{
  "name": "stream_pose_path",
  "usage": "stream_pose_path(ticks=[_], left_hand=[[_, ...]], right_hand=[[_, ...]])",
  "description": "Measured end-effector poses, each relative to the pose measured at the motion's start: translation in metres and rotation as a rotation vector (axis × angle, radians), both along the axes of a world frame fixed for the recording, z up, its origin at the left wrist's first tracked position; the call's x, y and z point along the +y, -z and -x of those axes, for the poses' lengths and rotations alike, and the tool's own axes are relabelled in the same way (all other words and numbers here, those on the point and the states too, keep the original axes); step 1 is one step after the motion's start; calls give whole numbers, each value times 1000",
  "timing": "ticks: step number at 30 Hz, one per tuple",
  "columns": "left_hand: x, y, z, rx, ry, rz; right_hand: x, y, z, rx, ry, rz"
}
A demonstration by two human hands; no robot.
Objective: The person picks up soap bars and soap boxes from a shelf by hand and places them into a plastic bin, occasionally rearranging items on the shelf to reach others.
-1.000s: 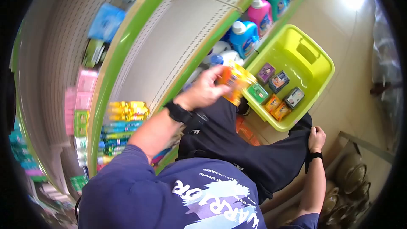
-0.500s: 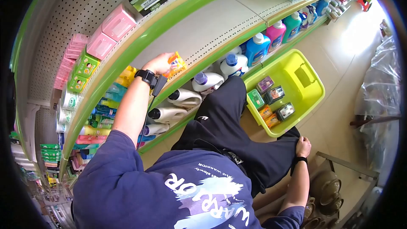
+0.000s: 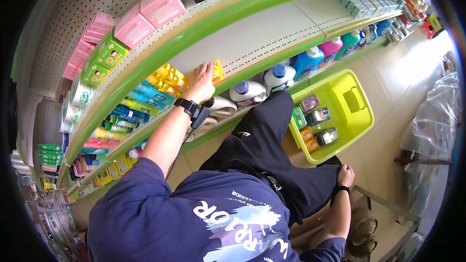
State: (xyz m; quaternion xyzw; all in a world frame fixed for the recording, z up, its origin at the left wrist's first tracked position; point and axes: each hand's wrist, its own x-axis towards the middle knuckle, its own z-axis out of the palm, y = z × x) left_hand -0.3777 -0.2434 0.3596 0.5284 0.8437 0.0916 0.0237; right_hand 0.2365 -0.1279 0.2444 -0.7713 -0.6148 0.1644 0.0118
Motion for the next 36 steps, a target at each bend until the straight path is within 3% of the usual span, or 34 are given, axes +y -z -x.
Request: stream_pose_path(ticks=[10, 15, 16, 17, 18, 19, 21, 22, 25, 27, 31, 35, 36], left_hand=[[0, 10, -41, 71, -184, -43], [-1, 3, -45, 91, -180, -35], [-2, 2, -47, 132, -127, -147], [-2, 2, -50, 157, -51, -254], [-2, -5, -59, 139, 62, -348], [1, -16, -72, 96, 191, -441], [17, -49, -124, -72, 417, -463], [27, -55, -150, -165, 566, -464], [69, -40, -225, -519, 949, -359], [96, 1, -274, -737, 922, -7], [162, 135, -335, -661, 826, 743], [194, 249, -370, -356, 810, 898], [198, 268, -376, -378, 714, 959]], right_hand=[[-2, -9, 8, 36, 2, 43], [-4, 25, -15, -31, -52, -61], [-3, 47, -33, -84, -179, -45], [-7, 46, -39, -299, -517, -95], [-13, 49, -42, -226, -590, -283], [-14, 41, -38, -199, -478, -97], [-19, 25, -27, 22, -196, -127], [-19, 1, -13, 103, 86, 42], [-24, -4, -11, 188, 232, 47], [-18, -1, -14, 205, 270, 68], [-18, 13, -17, 230, 311, 59], [-20, 15, -24, 330, 324, -53], [-19, 16, -25, 366, 333, -87]])
